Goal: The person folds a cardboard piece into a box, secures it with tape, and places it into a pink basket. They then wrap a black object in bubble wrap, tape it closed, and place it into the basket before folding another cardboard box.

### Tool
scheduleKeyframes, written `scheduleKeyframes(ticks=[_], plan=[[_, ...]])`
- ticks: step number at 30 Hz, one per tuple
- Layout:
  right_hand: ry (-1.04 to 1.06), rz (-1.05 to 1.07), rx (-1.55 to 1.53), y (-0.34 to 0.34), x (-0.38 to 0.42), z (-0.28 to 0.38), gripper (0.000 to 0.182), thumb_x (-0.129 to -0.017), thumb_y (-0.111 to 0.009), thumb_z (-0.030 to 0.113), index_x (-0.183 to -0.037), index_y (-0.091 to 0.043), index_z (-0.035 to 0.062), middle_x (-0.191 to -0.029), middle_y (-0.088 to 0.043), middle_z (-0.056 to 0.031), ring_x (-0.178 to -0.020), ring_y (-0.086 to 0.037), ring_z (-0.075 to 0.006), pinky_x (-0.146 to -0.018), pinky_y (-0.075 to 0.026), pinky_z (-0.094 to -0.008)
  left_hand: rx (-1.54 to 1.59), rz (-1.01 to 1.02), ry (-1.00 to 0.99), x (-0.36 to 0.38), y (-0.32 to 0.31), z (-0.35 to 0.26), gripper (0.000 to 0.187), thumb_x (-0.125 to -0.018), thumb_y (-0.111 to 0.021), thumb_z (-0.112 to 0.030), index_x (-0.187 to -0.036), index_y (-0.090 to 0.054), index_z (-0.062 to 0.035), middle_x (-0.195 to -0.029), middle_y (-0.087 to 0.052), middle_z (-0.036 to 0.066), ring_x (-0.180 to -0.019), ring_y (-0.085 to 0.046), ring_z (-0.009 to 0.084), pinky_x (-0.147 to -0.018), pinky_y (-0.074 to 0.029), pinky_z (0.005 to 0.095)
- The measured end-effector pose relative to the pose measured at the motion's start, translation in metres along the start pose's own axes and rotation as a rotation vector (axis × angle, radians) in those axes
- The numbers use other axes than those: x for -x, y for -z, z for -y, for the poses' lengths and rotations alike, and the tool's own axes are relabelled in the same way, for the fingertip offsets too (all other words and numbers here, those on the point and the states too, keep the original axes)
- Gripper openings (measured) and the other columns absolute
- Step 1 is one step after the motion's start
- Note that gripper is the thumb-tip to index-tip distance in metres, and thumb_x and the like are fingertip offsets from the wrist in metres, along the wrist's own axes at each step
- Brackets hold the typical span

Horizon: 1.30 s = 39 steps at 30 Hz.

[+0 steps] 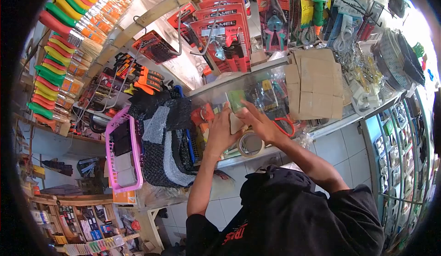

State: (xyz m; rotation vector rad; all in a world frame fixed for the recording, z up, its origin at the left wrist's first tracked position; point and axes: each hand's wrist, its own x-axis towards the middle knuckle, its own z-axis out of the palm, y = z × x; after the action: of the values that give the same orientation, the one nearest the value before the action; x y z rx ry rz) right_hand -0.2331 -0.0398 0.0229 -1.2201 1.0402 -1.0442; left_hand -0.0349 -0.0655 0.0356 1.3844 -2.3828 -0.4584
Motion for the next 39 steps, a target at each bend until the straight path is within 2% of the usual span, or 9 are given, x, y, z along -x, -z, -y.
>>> scheduleKeyframes(ticks=[5, 8, 11, 20, 26, 29, 32, 35, 39], plan=[[0.169, 0.003, 0.243, -0.001, -0.010, -0.023, 0.059, -0.114, -0.041, 0.044, -0.157, -0.042, 0.0033, -0.139, -0.064, -0.0286, -0.132, -0.057, -0.0496, -0.112, -0.045, -0.0496, -0.016, 0.026, 0.027, -0.001, 0.004, -0.006, 0.110, -0.076, -0.093, -0.028, -0.162, -0.030, 0.0013, -0.141, -0.060, 0.022, -0.136, -0.054, 0.0421, -0.115, -0.040, 0.0504], [0.265, 0.060, 0.426, 0.007, -0.008, -0.022, 0.056, -0.113, -0.043, 0.043, -0.150, -0.051, 0.0019, -0.133, -0.067, -0.0249, -0.128, -0.060, -0.0459, -0.107, -0.045, -0.0525, 0.052, -0.018, 0.016, 0.000, 0.001, -0.002, 0.102, -0.075, -0.092, -0.028, -0.155, -0.037, 0.0019, -0.156, -0.052, 0.023, -0.135, -0.055, 0.0407, -0.111, -0.039, 0.0547], [0.414, -0.015, 0.569, 0.004, 0.004, -0.015, 0.049, -0.111, -0.046, 0.040, -0.139, -0.060, 0.0024, -0.127, -0.070, -0.0203, -0.122, -0.064, -0.0392, -0.101, -0.046, -0.0528, 0.081, -0.005, 0.038, -0.002, 0.001, -0.002, 0.106, -0.075, -0.092, -0.028, -0.158, -0.034, 0.0036, -0.148, -0.057, 0.023, -0.134, -0.056, 0.0407, -0.110, -0.040, 0.0543], [0.530, -0.168, 1.250, -0.022, 0.009, 0.010, 0.050, -0.106, -0.054, 0.043, -0.142, -0.061, 0.0083, -0.131, -0.063, -0.0157, -0.123, -0.057, -0.0373, -0.101, -0.043, -0.0550, 0.039, -0.008, 0.042, -0.002, -0.011, 0.012, 0.095, -0.082, -0.083, -0.023, -0.159, -0.034, 0.0019, -0.149, -0.057, 0.022, -0.135, -0.055, 0.0407, -0.114, -0.037, 0.0533], [0.543, -0.190, 1.293, -0.025, 0.022, 0.001, 0.065, -0.108, -0.046, 0.054, -0.146, -0.056, 0.0038, -0.133, -0.063, -0.0223, -0.127, -0.055, -0.0432, -0.105, -0.041, -0.0641, 0.042, 0.031, 0.038, -0.002, -0.002, 0.005, 0.094, -0.086, -0.079, -0.024, -0.161, -0.030, 0.0032, -0.145, -0.058, 0.021, -0.134, -0.055, 0.0410, -0.115, -0.036, 0.0530], [0.526, -0.210, 1.317, -0.029, 0.012, -0.004, 0.066, -0.107, -0.045, 0.056, -0.146, -0.056, 0.0035, -0.133, -0.063, -0.0218, -0.127, -0.055, -0.0432, -0.103, -0.041, -0.0642, 0.011, 0.036, 0.027, -0.002, -0.003, 0.007, 0.095, -0.086, -0.079, -0.026, -0.162, -0.029, 0.0040, -0.144, -0.059, 0.021, -0.134, -0.055, 0.0410, -0.115, -0.036, 0.0534], [0.484, -0.222, 1.270, -0.037, 0.003, -0.006, 0.065, -0.107, -0.046, 0.056, -0.144, -0.057, 0.0040, -0.130, -0.065, -0.0210, -0.125, -0.056, -0.0410, -0.101, -0.042, -0.0635, 0.088, 0.031, 0.011, -0.005, -0.002, 0.010, 0.079, -0.083, -0.082, -0.025, -0.148, -0.045, 0.0012, -0.148, -0.056, 0.026, -0.133, -0.056, 0.0454, -0.111, -0.042, 0.0542], [0.506, -0.266, 1.228, -0.035, 0.011, -0.001, 0.063, -0.106, -0.048, 0.056, -0.140, -0.060, 0.0044, -0.126, -0.067, -0.0197, -0.121, -0.059, -0.0385, -0.099, -0.043, -0.0607, 0.043, 0.012, 0.004, -0.002, -0.004, 0.008, 0.092, -0.085, -0.079, -0.026, -0.160, -0.032, 0.0021, -0.148, -0.056, 0.022, -0.135, -0.055, 0.0411, -0.114, -0.036, 0.0550], [0.441, -0.243, 1.199, -0.023, 0.026, 0.011, 0.059, -0.103, -0.056, 0.052, -0.138, -0.062, 0.0043, -0.126, -0.068, -0.0182, -0.117, -0.061, -0.0382, -0.100, -0.045, -0.0573, -0.017, 0.023, -0.032, -0.001, -0.001, 0.007, 0.078, -0.084, -0.082, -0.029, -0.149, -0.048, -0.0027, -0.156, -0.050, 0.024, -0.139, -0.052, 0.0444, -0.113, -0.039, 0.0570]])
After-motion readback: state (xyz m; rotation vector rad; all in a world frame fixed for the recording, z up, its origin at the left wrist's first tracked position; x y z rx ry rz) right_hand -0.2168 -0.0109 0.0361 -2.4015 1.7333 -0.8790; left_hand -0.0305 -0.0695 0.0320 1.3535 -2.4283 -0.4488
